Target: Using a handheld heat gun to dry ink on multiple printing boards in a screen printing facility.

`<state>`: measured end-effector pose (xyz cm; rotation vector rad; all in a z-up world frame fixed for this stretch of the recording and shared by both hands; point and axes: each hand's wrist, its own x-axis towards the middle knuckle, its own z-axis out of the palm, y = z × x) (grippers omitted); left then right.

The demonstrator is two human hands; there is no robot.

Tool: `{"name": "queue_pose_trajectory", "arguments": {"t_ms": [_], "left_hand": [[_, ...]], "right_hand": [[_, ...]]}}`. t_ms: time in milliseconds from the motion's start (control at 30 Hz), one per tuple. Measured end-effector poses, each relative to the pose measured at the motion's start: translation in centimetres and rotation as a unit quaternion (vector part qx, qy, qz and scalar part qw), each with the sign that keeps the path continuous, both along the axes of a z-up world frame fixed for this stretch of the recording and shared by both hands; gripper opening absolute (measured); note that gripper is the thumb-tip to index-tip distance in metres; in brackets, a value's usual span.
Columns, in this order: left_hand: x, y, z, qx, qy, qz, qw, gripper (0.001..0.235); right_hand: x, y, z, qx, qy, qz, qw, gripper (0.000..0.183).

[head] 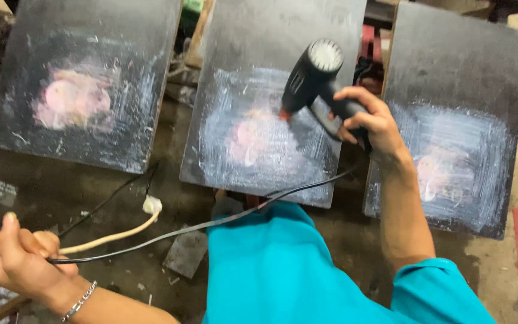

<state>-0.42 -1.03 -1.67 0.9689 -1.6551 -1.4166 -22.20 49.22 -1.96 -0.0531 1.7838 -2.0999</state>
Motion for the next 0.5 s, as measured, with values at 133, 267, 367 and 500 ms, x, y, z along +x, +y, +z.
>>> {"name": "queue_pose_trajectory", "arguments": {"t_ms": [133, 267, 367, 500], "left_hand": [[0.6, -0.5, -0.9, 0.026, 0.025, 0.012, 0.999, 0.058], [1.0, -1.9, -2.1, 0.010, 0.048, 0.003, 0.999, 0.044], [0.9, -1.7, -2.0, 0.000, 0.054, -0.007, 0.998, 0.046], [0.8, -2.2, -2.3, 0.001, 0.044, 0.006, 0.999, 0.043]], "right_hand": [[0.2, -0.4, 0.0, 0.067, 0.041, -0.076, 0.994, 0.052], [0.4, 1.7, -0.8, 0.004, 0.024, -0.022, 0.999, 0.052], [0.5, -0.4, 0.1, 0.086, 0.062, -0.096, 0.990, 0.049], [1.1, 1.1, 0.6, 0.062, 0.054, -0.060, 0.995, 0.046]]}}
